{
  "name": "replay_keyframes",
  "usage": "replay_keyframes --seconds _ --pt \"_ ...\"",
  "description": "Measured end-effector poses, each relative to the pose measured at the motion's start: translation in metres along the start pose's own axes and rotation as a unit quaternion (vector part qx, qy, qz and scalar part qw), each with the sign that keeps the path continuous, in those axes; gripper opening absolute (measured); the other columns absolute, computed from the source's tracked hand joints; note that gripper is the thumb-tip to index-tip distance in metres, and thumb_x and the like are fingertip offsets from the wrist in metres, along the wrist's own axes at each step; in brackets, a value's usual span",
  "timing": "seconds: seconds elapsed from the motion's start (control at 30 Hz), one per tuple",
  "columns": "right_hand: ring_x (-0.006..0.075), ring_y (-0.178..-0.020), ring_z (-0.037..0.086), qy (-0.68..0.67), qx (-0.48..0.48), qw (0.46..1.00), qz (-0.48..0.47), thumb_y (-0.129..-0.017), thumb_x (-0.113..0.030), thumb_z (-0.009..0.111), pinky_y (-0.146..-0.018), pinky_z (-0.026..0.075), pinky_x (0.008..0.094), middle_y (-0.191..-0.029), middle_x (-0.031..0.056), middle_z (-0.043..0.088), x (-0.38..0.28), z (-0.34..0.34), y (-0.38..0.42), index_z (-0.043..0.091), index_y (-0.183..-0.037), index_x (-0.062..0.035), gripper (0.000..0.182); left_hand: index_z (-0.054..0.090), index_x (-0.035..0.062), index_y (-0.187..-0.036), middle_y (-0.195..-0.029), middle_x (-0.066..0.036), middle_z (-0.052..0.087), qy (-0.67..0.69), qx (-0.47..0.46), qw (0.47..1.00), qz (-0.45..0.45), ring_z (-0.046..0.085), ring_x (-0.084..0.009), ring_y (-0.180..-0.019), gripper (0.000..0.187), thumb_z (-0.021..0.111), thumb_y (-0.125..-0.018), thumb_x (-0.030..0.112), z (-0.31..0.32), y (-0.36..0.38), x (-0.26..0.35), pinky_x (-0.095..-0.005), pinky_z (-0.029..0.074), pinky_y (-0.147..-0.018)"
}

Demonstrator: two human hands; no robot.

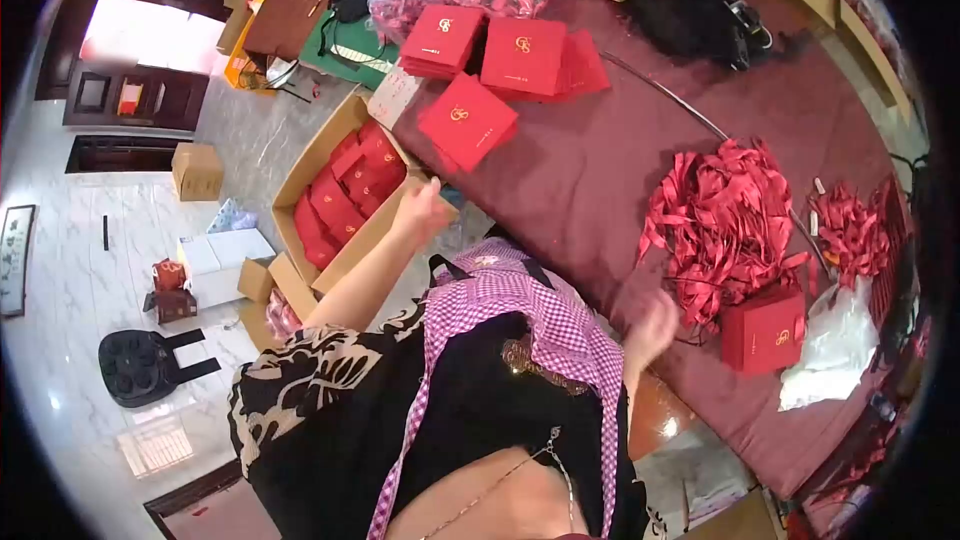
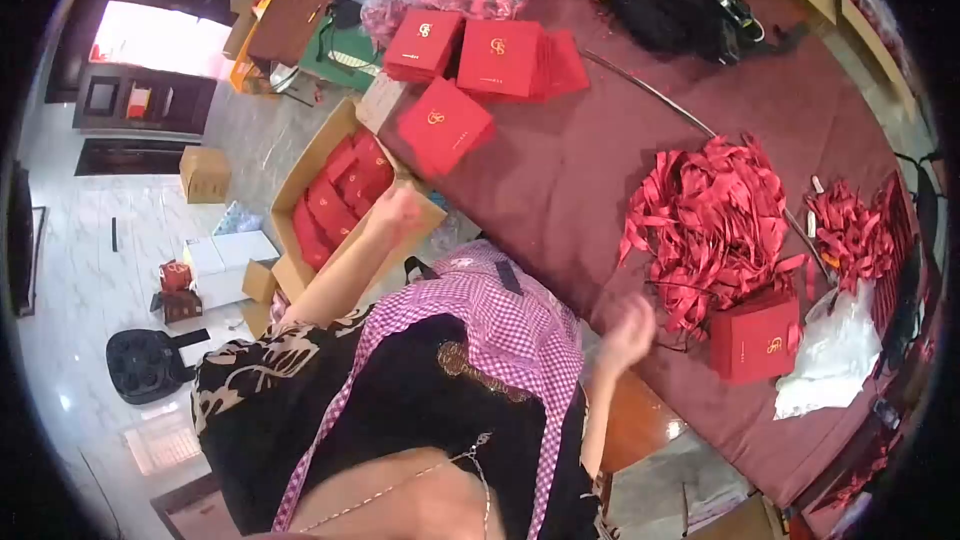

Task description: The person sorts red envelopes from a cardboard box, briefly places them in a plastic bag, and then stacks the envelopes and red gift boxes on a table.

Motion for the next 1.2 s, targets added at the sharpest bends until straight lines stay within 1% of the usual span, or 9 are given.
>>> replay_keyframes --seconds 0.07,0.2,0.33,0.47,0.53,0.83,0.97,1.0,1.2 --pt "0.0185 -0.093 0.06 -0.058 -0.169 0.976 0.123 -0.094 -0.008 0.047 -0.086 0.047 0.029 -0.102 0.0094 0.061 -0.06 0.062 -0.002 0.055 -0.114 0.0022 0.024 0.032 0.0037 -0.135 -0.122 -0.021 0.045 0.017 0.017 0.998 -0.059 0.053 -0.0315 -0.101 0.077 0.06 -0.082 0.051 0.005 -0.012 0.021 -0.0454 0.051 -0.076" --pt "0.023 -0.11 0.057 0.059 -0.35 0.929 -0.11 -0.092 -0.012 0.049 -0.094 0.043 0.0325 -0.118 0.0162 0.059 -0.062 0.165 -0.044 0.05 -0.123 0.0024 0.034 0.01 0.013 -0.147 -0.15 -0.021 0.008 0.156 -0.006 0.985 -0.076 0.016 -0.0479 -0.133 0.095 0.054 -0.08 0.064 0.02 -0.049 0.026 -0.0641 0.029 -0.097" --pt "0.0305 -0.121 0.047 -0.055 -0.353 0.93 -0.088 -0.091 -0.013 0.051 -0.101 0.037 0.0357 -0.129 0.0238 0.048 -0.066 0.275 -0.066 0.044 -0.127 0.0049 0.042 0.014 0.0124 -0.146 -0.152 -0.006 0.015 0.172 -0.027 0.98 -0.093 0.021 -0.0457 -0.133 0.09 0.049 -0.082 0.065 0.04 -0.051 0.047 -0.0661 0.015 -0.102" --pt "0.0395 -0.127 0.035 0.11 -0.294 0.91 -0.27 -0.087 -0.025 0.055 -0.107 0.029 0.0411 -0.134 0.0293 0.038 -0.024 0.346 -0.056 0.037 -0.129 0.0081 0.057 0.022 0.0148 -0.144 -0.147 -0.005 0.031 0.234 -0.135 0.958 -0.094 0.03 -0.0334 -0.133 0.083 0.05 -0.082 0.063 0.037 -0.091 0.033 -0.0662 0.011 -0.103" --pt "0.0417 -0.125 0.038 0.148 -0.346 0.904 -0.201 -0.084 -0.03 0.056 -0.106 0.03 0.0435 -0.131 0.0306 0.04 -0.036 0.359 -0.033 0.039 -0.126 0.0106 0.061 0.023 0.0133 -0.143 -0.147 -0.005 0.031 0.225 -0.181 0.954 -0.081 0.03 -0.0327 -0.133 0.083 0.05 -0.082 0.062 0.033 -0.083 0.04 -0.0639 0.012 -0.105" --pt "0.0379 -0.118 0.046 0.128 -0.172 0.963 -0.165 -0.087 -0.018 0.057 -0.099 0.039 0.0403 -0.128 0.0242 0.046 -0.062 0.29 0.03 0.048 -0.122 0.0002 0.041 -0.001 0.004 -0.144 -0.149 -0.02 0.009 0.06 -0.241 0.948 -0.197 0.022 -0.0447 -0.132 0.111 0.057 -0.074 0.068 -0.016 -0.092 0.037 -0.0606 0.026 -0.103" --pt "0.0327 -0.101 0.058 0.133 -0.04 0.987 -0.076 -0.085 -0.01 0.058 -0.088 0.047 0.0371 -0.106 0.0176 0.061 -0.046 0.222 0.07 0.056 -0.11 -0.0004 0.027 0.029 -0.0039 -0.135 -0.124 -0.022 0.049 -0.059 -0.351 0.901 -0.247 0.053 -0.0323 -0.107 0.075 0.047 -0.09 0.054 -0.039 -0.099 0.027 -0.0459 0.045 -0.089" --pt "0.0297 -0.098 0.06 0.061 -0.003 0.998 0.008 -0.084 -0.007 0.058 -0.086 0.048 0.0346 -0.104 0.0162 0.062 -0.041 0.206 0.079 0.059 -0.107 -0.0008 0.024 0.033 -0.0037 -0.13 -0.118 -0.021 0.053 -0.096 -0.381 0.887 -0.244 0.055 -0.0313 -0.103 0.068 0.046 -0.091 0.05 -0.037 -0.095 0.03 -0.0444 0.047 -0.086" --pt "0.0319 -0.094 0.057 0.303 0.202 0.927 -0.089 -0.08 -0.002 0.056 -0.084 0.046 0.039 -0.098 0.0151 0.061 -0.027 0.078 0.093 0.061 -0.101 -0.0028 0.021 0.048 -0.0019 -0.114 -0.1 -0.015 0.06 -0.215 -0.506 0.829 -0.103 0.061 -0.0223 -0.086 0.033 0.045 -0.096 0.026 0.011 -0.055 0.054 -0.033 0.049 -0.076"
Point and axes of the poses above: each hand's wrist, its own y-axis away from the middle knuckle, its own z-axis out of the palm, x = y × z, the point moved 2 cm from there along -y, towards the middle knuckle
